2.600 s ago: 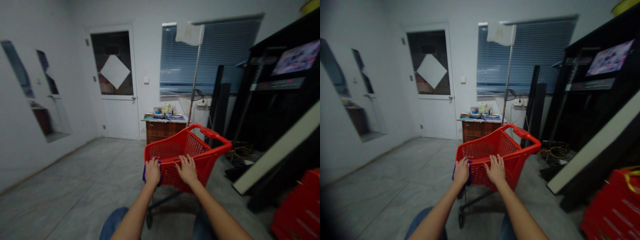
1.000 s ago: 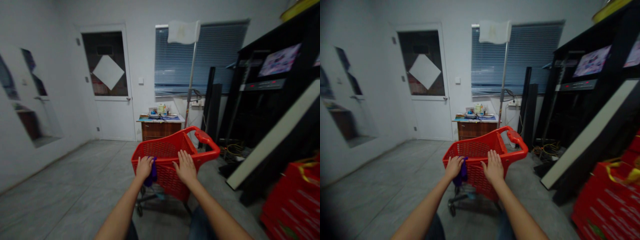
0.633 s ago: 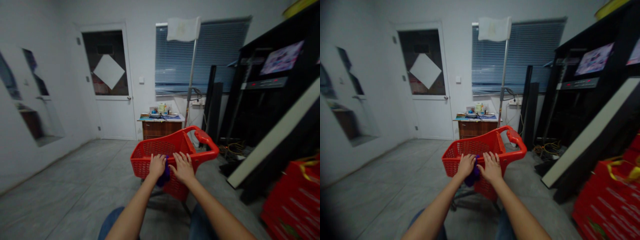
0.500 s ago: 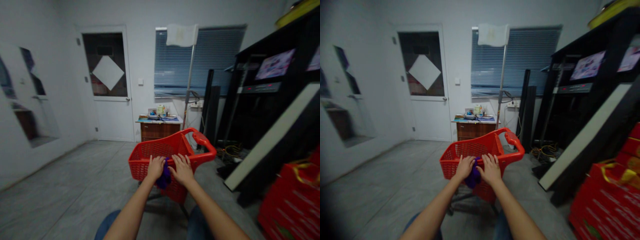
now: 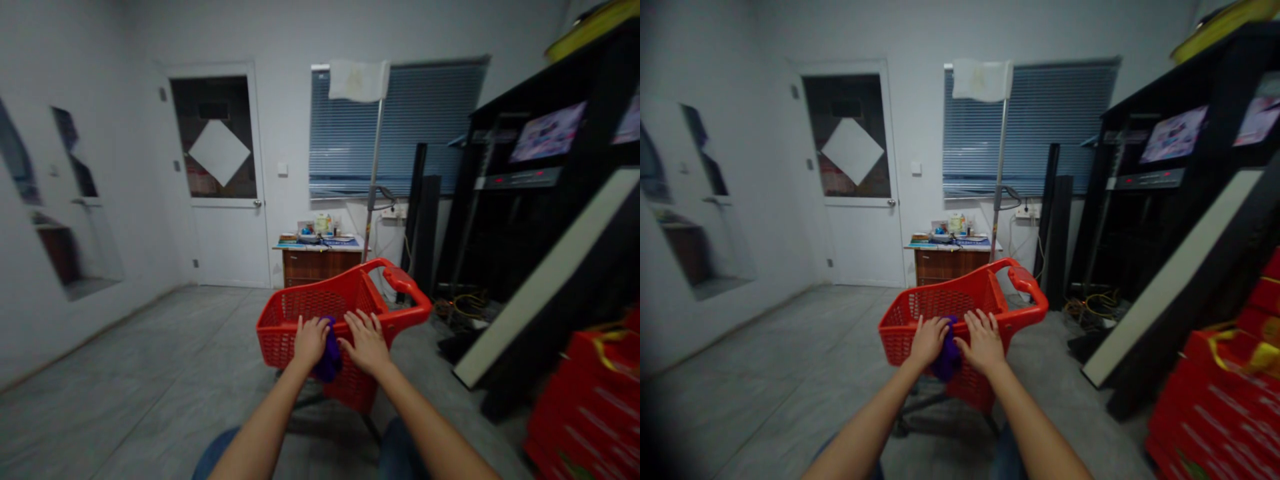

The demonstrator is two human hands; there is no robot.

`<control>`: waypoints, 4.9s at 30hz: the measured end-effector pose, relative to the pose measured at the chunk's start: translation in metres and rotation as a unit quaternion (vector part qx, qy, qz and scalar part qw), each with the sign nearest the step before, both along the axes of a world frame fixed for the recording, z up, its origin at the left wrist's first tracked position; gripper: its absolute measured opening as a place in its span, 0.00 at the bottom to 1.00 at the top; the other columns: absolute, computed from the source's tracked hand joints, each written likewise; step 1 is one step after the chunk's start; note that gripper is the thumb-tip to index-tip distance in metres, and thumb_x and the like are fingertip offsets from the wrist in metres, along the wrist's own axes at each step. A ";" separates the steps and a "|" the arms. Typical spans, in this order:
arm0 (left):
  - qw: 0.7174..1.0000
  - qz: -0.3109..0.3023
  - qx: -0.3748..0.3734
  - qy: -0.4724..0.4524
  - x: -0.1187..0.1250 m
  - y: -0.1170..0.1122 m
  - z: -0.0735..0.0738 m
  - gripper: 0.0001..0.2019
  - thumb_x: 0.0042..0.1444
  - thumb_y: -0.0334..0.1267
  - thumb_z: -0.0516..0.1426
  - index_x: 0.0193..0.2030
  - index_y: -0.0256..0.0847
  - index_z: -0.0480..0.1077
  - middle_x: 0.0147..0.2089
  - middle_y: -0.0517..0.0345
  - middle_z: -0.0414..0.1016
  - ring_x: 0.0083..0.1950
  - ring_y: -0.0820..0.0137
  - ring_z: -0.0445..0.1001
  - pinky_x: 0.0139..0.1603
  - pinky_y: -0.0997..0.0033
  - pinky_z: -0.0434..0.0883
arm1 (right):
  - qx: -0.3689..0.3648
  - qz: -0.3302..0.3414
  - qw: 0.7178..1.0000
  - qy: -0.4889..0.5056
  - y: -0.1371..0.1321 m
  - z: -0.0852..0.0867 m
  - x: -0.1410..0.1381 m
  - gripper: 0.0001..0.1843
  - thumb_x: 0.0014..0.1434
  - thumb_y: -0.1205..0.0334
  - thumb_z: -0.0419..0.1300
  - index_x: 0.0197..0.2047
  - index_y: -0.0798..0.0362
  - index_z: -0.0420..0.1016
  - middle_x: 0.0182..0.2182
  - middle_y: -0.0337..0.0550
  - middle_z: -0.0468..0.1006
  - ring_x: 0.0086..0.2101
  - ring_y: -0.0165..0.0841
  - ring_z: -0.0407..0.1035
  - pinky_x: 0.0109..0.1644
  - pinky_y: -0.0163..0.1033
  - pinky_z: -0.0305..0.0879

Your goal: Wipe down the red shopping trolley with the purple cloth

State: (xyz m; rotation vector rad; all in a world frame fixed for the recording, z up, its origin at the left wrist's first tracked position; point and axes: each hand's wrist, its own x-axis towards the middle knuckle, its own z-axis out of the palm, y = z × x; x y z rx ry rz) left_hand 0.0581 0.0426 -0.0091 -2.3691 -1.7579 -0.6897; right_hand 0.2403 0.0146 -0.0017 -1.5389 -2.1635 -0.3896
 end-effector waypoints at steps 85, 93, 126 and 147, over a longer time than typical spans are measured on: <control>0.980 -0.109 0.060 -0.155 0.022 -0.018 0.060 0.18 0.69 0.41 0.44 0.61 0.50 0.66 0.66 0.56 0.68 0.68 0.66 0.61 0.72 0.41 0.44 | 0.157 0.015 0.966 0.207 0.007 0.006 -0.012 0.39 0.68 0.38 0.39 0.73 0.54 0.43 0.68 0.53 0.57 0.67 0.43 0.49 0.65 0.54 0.52; 0.983 -0.061 0.022 -0.170 -0.027 -0.007 0.051 0.19 0.70 0.41 0.42 0.60 0.51 0.67 0.64 0.58 0.70 0.69 0.65 0.61 0.72 0.39 0.45 | 0.120 0.039 0.983 0.137 0.006 0.020 0.004 0.32 0.70 0.45 0.40 0.71 0.49 0.50 0.66 0.49 0.62 0.64 0.40 0.55 0.63 0.51 0.56; 0.975 0.014 0.172 -0.137 -0.029 -0.035 0.050 0.20 0.68 0.37 0.43 0.61 0.46 0.66 0.61 0.52 0.72 0.65 0.63 0.66 0.71 0.45 0.52 | 0.036 -0.018 0.988 0.148 0.073 0.046 -0.001 0.30 0.71 0.50 0.34 0.71 0.47 0.53 0.68 0.46 0.58 0.66 0.39 0.50 0.64 0.52 0.53; 0.978 0.115 0.172 -0.024 -0.060 -0.036 0.075 0.20 0.68 0.39 0.44 0.60 0.46 0.69 0.62 0.49 0.72 0.66 0.54 0.65 0.71 0.42 0.50 | 0.071 0.064 0.993 0.071 0.052 0.059 -0.023 0.26 0.70 0.49 0.43 0.65 0.49 0.65 0.65 0.45 0.63 0.66 0.41 0.51 0.67 0.52 0.50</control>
